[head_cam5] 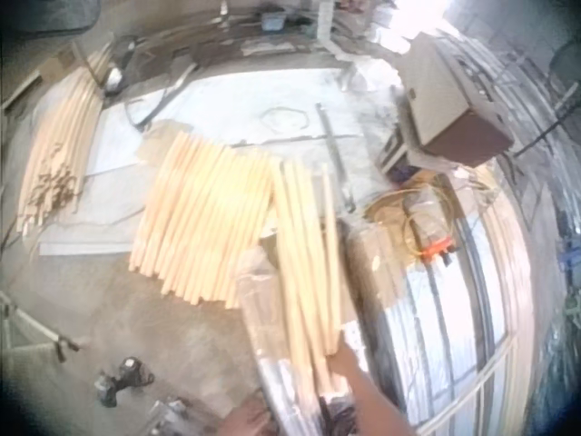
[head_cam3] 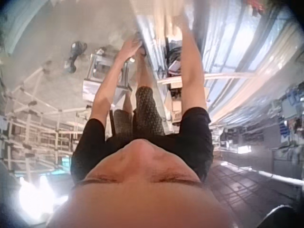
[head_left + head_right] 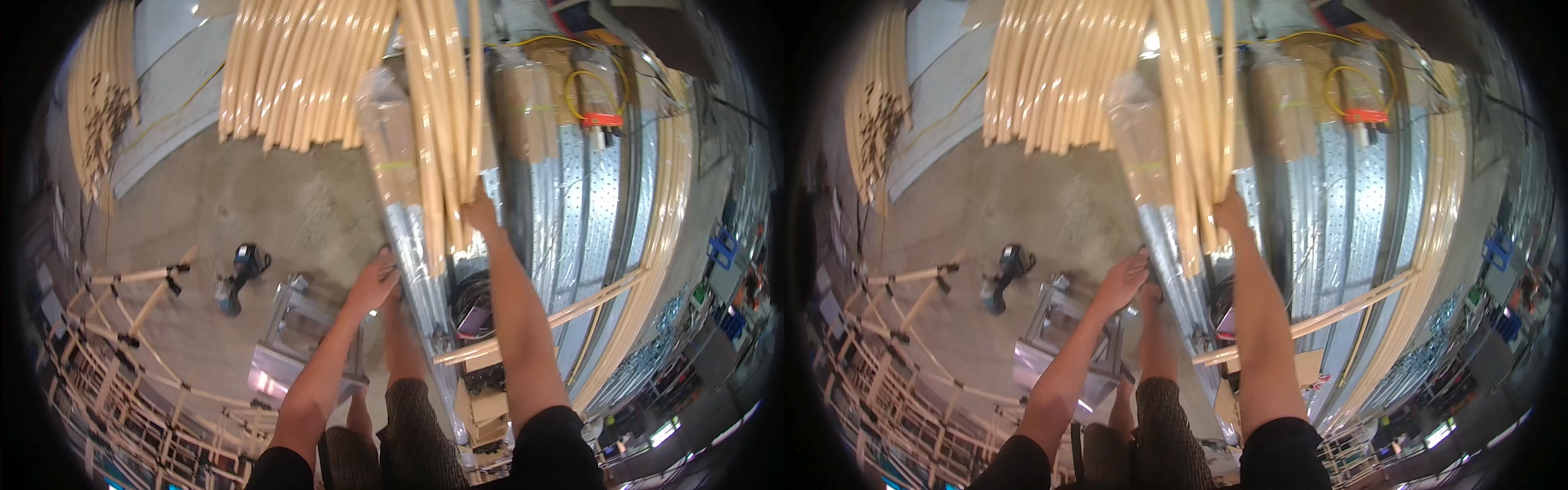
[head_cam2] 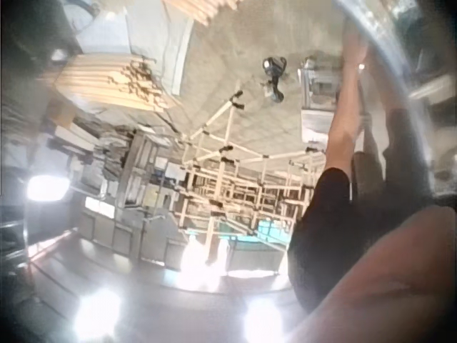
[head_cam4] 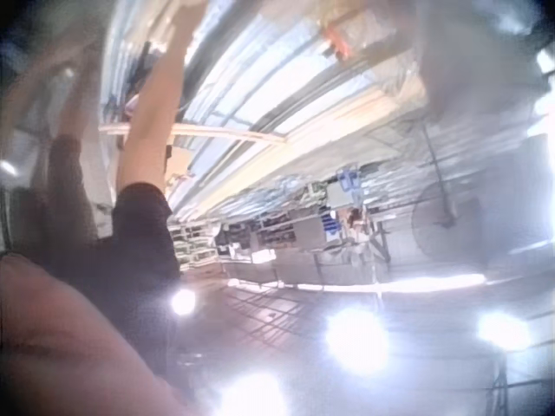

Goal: The person gathers several thin metal rods from a stack and inserts them into the plastic connectors of a large rectangular frame, then secures one of the joints using a power drill.

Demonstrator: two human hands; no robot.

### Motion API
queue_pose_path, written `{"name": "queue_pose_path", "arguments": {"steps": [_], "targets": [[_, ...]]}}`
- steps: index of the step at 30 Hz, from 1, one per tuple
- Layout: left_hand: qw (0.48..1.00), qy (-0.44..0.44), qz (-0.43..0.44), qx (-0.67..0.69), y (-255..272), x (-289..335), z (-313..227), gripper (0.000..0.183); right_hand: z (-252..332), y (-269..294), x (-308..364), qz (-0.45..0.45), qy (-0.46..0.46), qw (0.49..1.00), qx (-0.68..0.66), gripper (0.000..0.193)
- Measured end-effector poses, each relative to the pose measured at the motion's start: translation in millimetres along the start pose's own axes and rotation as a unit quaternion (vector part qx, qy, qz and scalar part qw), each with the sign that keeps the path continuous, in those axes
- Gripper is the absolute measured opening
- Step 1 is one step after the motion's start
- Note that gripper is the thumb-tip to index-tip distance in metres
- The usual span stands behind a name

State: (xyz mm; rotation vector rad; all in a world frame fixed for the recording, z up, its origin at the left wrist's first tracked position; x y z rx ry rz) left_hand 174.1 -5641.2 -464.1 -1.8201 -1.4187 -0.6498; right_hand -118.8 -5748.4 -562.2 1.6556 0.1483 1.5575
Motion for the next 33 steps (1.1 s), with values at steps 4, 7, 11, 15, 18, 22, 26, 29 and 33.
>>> {"name": "queue_pose_path", "arguments": {"steps": [4,7,11,15,18,22,26,29,33], "targets": [[0.966,-0.015,-0.151,-0.21,93,111,2,0.037,-43,-5,14,0.034,0.014,0.998,0.056,0.088],[0.919,-0.055,-0.279,-0.272,182,196,28,0.034,-32,-5,41,0.045,0.039,0.994,0.087,0.087],[0.869,-0.111,-0.395,-0.274,261,279,42,0.041,-24,-34,65,0.001,0.093,0.981,0.173,0.078],[0.917,0.095,-0.318,-0.22,284,306,118,0.055,18,-68,112,-0.044,0.151,0.976,0.149,0.069],[0.933,0.034,-0.276,-0.23,281,305,129,0.059,67,-84,166,-0.014,0.134,0.979,0.156,0.069],[0.954,-0.06,-0.215,-0.202,268,323,171,0.057,206,-102,293,-0.011,0.186,0.977,0.107,0.055],[0.976,-0.085,-0.135,-0.15,246,323,197,0.055,322,-138,449,-0.016,0.399,0.916,-0.037,0.04],[0.969,-0.081,-0.086,-0.215,227,328,198,0.054,364,-184,487,0.12,0.436,0.887,-0.096,0.039],[0.975,-0.045,-0.024,-0.217,210,326,224,0.051,392,-238,470,0.147,0.503,0.791,0.317,0.036]]}}
Point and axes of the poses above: each hand's wrist, its own x-axis away from the middle knuckle, its own y-axis out of the back of the hand, z = x × y, the point moved 2 cm from there along -x, towards the middle knuckle, and after that the axes turned 15 degrees about x, right-handed, at the moved point
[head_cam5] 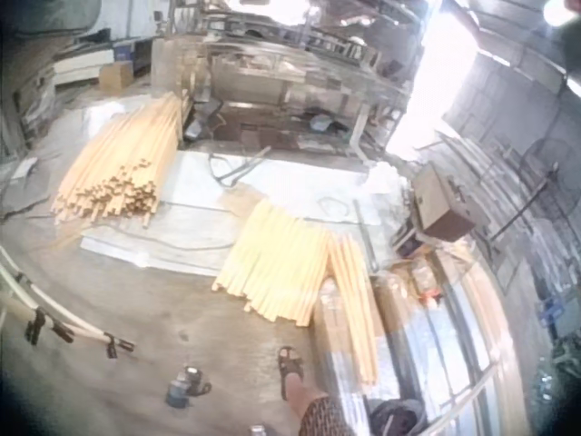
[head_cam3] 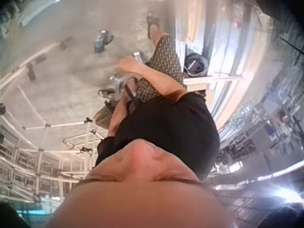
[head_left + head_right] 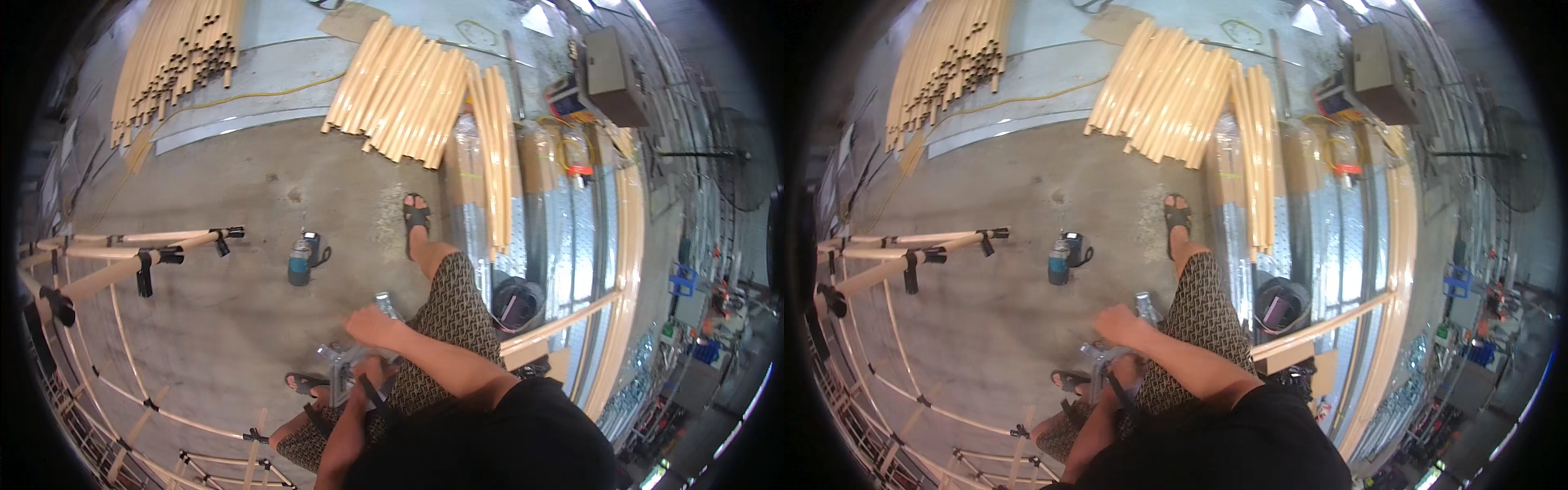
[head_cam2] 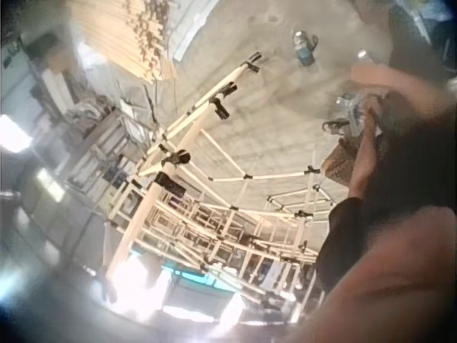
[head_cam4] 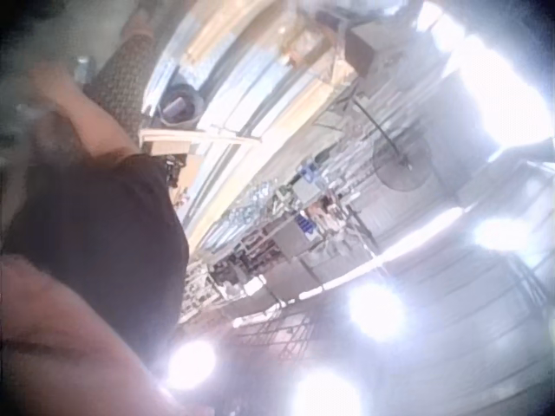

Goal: The person gathers several thin metal rods from a stack and inserts them into the plastic connectors of a large rectangular frame, then secures one of the joints using a power drill.

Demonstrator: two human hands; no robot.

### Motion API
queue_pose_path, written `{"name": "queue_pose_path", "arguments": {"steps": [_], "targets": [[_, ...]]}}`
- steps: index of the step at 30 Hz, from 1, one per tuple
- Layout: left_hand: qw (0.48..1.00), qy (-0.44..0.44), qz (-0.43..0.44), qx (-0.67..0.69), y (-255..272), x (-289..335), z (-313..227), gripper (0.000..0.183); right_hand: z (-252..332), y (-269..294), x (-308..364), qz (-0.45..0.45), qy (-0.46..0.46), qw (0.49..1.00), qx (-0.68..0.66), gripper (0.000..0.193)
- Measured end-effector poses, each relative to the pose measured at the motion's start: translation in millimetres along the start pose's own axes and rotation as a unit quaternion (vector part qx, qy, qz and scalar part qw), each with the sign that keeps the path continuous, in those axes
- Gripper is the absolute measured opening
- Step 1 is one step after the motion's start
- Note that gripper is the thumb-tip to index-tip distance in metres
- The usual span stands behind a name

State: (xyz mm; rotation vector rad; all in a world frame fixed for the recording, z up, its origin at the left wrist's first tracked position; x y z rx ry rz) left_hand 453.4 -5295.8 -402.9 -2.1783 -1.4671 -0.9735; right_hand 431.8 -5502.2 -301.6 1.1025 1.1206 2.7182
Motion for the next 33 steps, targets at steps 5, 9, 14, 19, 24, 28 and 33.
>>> {"name": "queue_pose_path", "arguments": {"steps": [5,9,14,19,24,28,33], "targets": [[0.824,-0.275,0.038,0.493,-26,5,51,0.036,-43,19,-20,-0.131,0.061,0.989,-0.016,0.048],[0.95,-0.059,-0.068,0.297,-34,1,48,0.027,-35,57,-14,-0.184,0.048,0.982,-0.004,0.045],[0.978,0.03,-0.151,0.143,-43,-18,44,0.041,-40,20,-20,-0.16,0.131,0.973,0.101,0.056],[0.994,-0.034,-0.046,0.089,-50,-81,96,0.041,-79,-15,-38,-0.122,0.082,0.984,0.103,0.06],[0.986,-0.04,-0.117,0.115,-87,-83,141,0.04,-87,-33,-12,-0.057,0.036,0.984,0.165,0.061],[0.995,0.02,-0.09,0.027,-101,-66,123,0.037,-93,-45,3,-0.048,0.021,0.995,0.087,0.06],[0.986,0.157,0.001,-0.058,-77,7,70,0.041,-79,-50,26,-0.013,0.021,0.996,0.086,0.056]]}}
Point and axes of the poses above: each hand's wrist, its own x-axis away from the middle knuckle, its own y-axis out of the back of the hand, z = x × y, the point moved 2 cm from there along -x, towards the middle knuckle, and after that the axes turned 15 degrees about x, right-handed, at the moved point
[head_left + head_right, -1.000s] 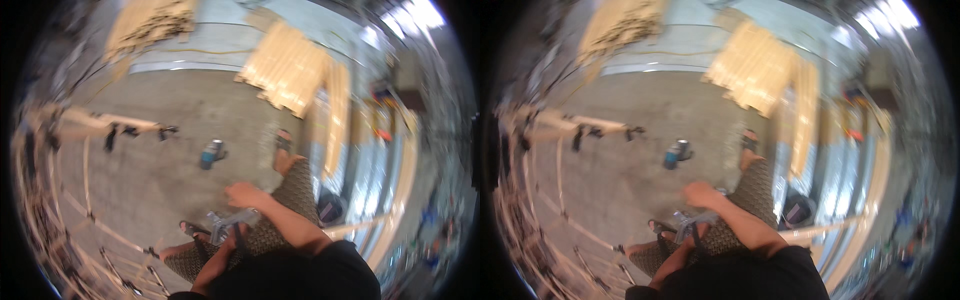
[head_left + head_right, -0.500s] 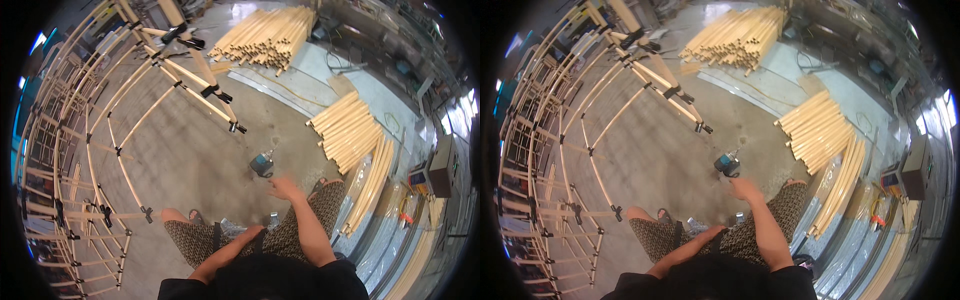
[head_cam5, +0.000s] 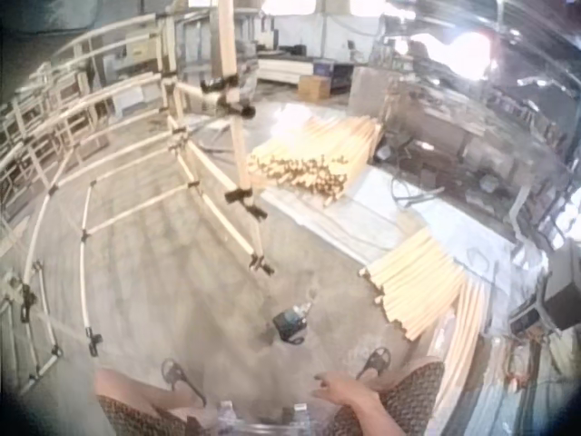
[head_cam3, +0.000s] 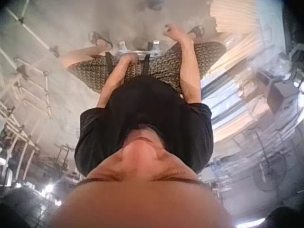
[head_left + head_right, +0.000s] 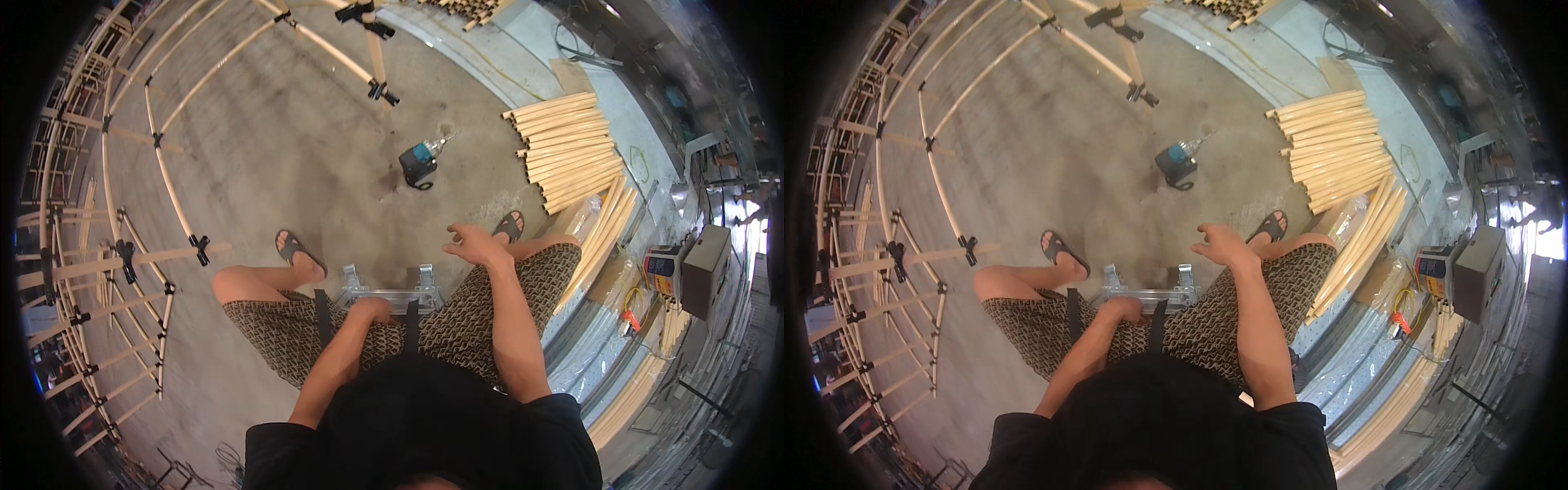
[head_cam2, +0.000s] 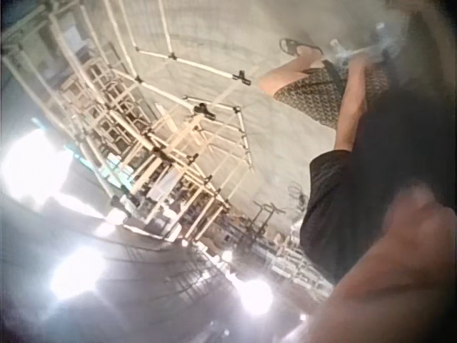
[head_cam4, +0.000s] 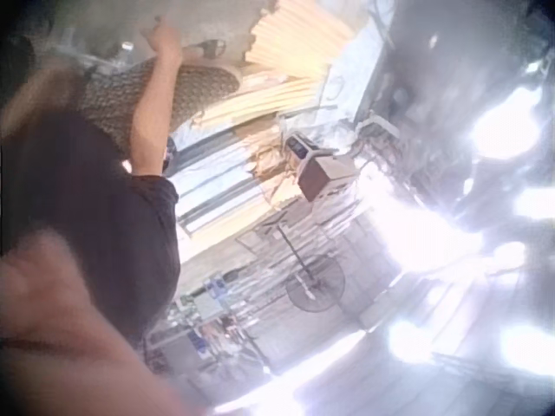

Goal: The person gathers several thin metal rods from a stack and inserts them into the plastic connectors of a large rectangular frame, then secures one of the joints using a power drill.

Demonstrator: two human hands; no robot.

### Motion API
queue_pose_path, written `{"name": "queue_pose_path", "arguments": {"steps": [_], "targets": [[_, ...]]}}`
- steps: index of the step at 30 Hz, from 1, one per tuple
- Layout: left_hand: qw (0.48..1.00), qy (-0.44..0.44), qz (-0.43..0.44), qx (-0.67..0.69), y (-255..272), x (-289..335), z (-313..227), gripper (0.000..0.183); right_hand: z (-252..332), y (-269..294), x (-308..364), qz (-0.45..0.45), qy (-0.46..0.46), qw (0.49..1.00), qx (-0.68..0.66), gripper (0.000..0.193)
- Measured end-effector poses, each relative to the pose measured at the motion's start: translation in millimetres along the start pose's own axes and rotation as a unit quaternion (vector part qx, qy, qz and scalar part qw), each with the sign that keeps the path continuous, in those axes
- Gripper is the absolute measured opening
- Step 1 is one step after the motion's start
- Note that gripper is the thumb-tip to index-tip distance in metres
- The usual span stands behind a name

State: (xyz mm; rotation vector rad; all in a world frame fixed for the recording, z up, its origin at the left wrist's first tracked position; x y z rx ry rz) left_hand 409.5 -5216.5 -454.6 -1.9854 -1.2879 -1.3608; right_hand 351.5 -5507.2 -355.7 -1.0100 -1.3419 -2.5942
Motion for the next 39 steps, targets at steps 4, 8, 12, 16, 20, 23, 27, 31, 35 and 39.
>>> {"name": "queue_pose_path", "arguments": {"steps": [4,8,12,16,20,23,27,31,35,39], "targets": [[0.998,0.019,0.009,0.052,0,13,4,0.056,11,2,0,0.025,0.002,0.998,0.053,0.054],[0.999,-0.008,0.012,0.046,10,15,-3,0.056,8,-3,-18,0.029,0.012,0.999,0.041,0.052],[0.994,-0.073,0.004,0.079,31,15,-28,0.047,19,21,-33,0.011,0.005,1.0,0.02,0.051],[0.981,-0.123,0.007,0.152,36,-3,-30,0.035,24,42,-44,0.042,-0.006,0.997,0.068,0.052],[0.978,-0.135,-0.005,0.157,69,-8,-44,0.029,34,14,-84,0.162,0.073,0.983,0.047,0.059],[0.973,-0.145,0.058,0.171,83,-38,-68,0.019,67,-21,-104,0.241,0.117,0.941,-0.205,0.064],[0.953,-0.24,0.084,0.161,84,-71,-134,0.019,107,-54,-115,0.168,0.111,0.962,-0.182,0.067],[0.931,-0.329,0.054,0.147,74,-73,-182,0.019,120,-46,-131,0.103,0.198,0.969,-0.101,0.074],[0.919,-0.37,0.03,0.131,79,-73,-193,0.019,111,-41,-115,0.256,0.283,0.922,0.064,0.079],[0.915,-0.392,-0.009,0.095,95,-83,-192,0.02,97,-37,-114,0.274,0.241,0.923,0.122,0.082]]}}
Point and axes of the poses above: each hand's wrist, its own x-axis away from the middle knuckle, its own y-axis out of the back of the hand, z = x × y, the point moved 2 cm from there along -x, towards the middle knuckle, and after that the axes turned 15 degrees about x, right-handed, at the moved point
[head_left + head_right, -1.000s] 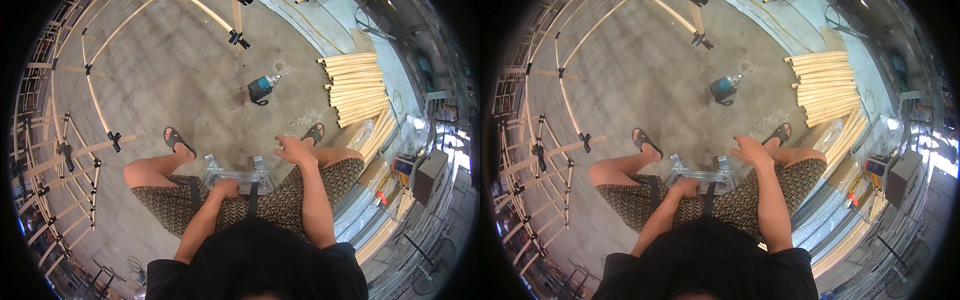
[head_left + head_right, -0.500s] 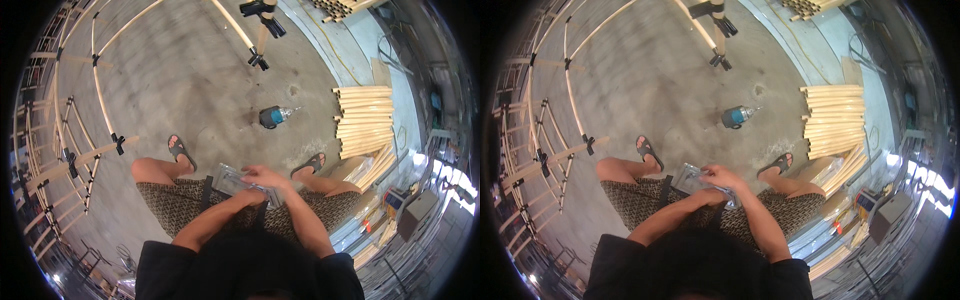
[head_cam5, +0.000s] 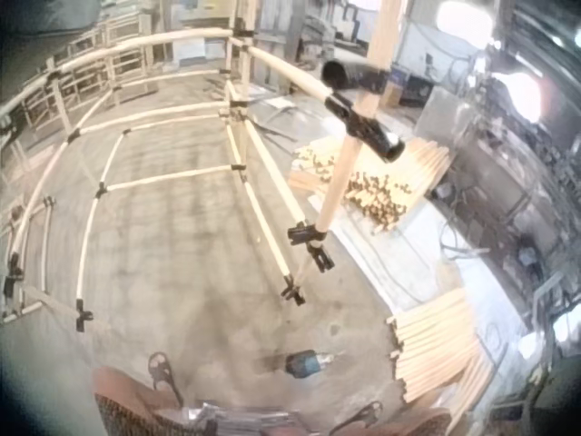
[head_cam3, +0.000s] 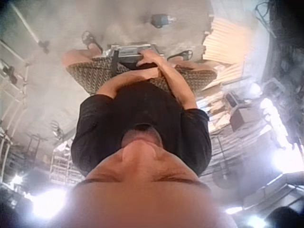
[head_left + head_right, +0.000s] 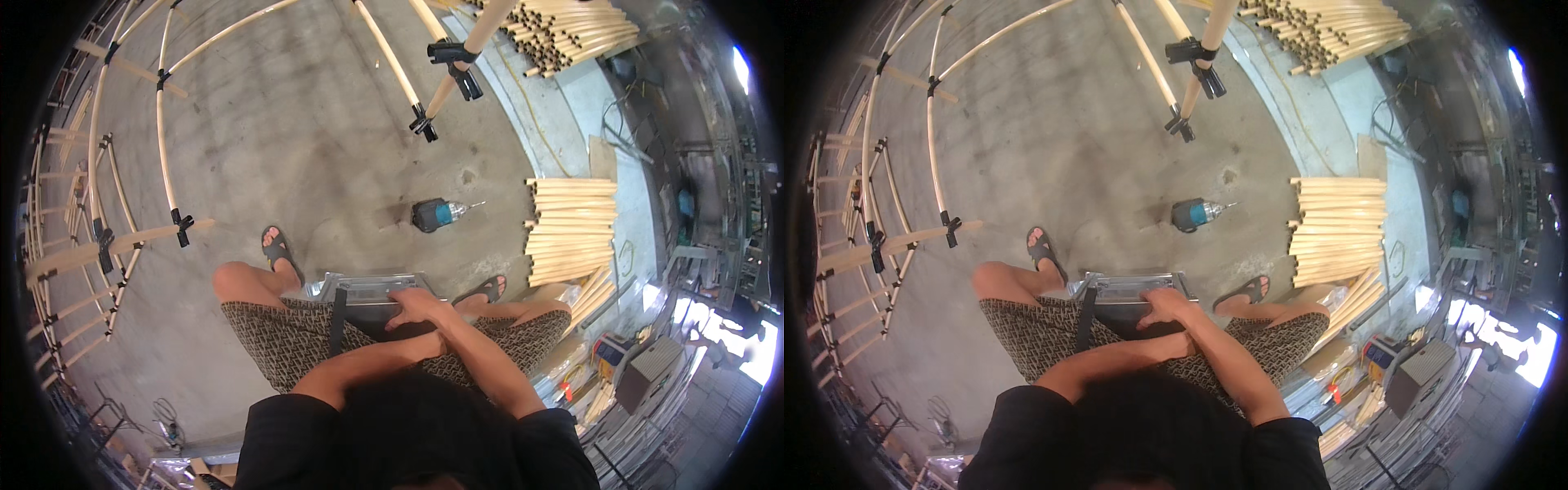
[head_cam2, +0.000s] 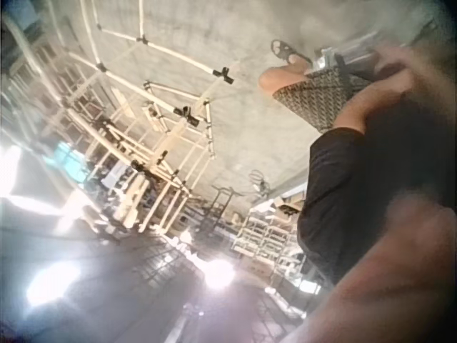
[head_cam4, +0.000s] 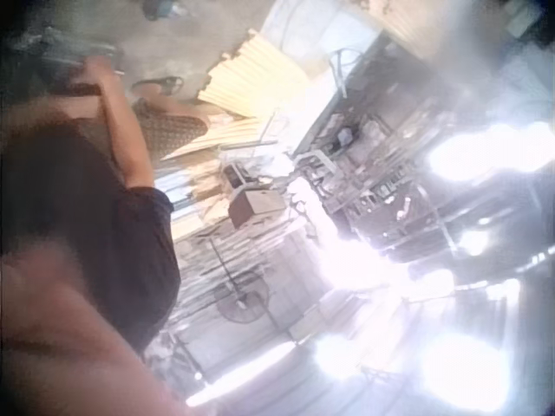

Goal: The person gathers several thin metal rods from a stack and inserts them into the plastic connectors of a large rectangular frame, then secures one of the joints using a power drill.

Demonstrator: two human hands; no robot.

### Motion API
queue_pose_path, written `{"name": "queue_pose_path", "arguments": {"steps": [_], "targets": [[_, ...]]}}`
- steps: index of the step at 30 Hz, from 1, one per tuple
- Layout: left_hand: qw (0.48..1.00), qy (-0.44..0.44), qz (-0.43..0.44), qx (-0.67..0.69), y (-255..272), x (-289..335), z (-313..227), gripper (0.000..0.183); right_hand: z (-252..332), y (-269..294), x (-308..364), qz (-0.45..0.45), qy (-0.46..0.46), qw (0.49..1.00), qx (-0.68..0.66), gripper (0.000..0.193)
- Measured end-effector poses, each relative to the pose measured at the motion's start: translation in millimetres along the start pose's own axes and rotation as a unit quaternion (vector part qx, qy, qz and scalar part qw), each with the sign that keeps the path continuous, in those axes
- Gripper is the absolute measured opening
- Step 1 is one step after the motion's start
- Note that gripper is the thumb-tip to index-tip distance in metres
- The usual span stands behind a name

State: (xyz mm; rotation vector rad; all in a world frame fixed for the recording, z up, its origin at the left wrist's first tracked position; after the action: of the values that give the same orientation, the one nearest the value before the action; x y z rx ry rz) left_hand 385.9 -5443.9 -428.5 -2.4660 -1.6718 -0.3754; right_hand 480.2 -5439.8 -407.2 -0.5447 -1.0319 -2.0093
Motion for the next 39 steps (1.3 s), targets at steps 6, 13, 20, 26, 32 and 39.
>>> {"name": "queue_pose_path", "arguments": {"steps": [6,13,20,26,32,39], "targets": [[0.991,-0.01,-0.033,-0.126,33,20,22,0.02,-11,20,14,-0.004,-0.05,0.997,-0.053,0.082],[0.971,0.053,0.006,-0.232,10,56,79,0.021,-17,-7,3,-0.037,-0.047,0.995,-0.077,0.069],[0.989,0.033,-0.049,-0.133,56,126,-34,0.04,-54,-38,-1,-0.17,-0.039,0.979,-0.109,0.063],[0.944,0.175,-0.278,0.016,118,228,-85,0.05,-21,4,55,-0.195,-0.14,0.969,0.059,0.057],[0.916,0.146,-0.368,-0.057,177,265,-40,0.045,-29,65,200,-0.629,-0.136,0.763,0.061,0.045],[0.83,0.199,-0.5,-0.149,243,331,-1,0.037,-163,-55,348,-0.755,-0.359,0.512,-0.197,0.031]]}}
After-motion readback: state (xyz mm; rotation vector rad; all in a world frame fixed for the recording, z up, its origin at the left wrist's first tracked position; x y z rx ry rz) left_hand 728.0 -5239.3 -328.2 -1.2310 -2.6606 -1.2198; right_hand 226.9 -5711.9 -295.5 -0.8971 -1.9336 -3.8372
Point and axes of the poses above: each hand's wrist, its own x-axis away from the middle knuckle, its own y-axis out of the back of the hand, z = x × y, the point moved 2 cm from there along -x, towards the middle knuckle, and after that the axes turned 15 degrees about x, right-handed, at the moved point
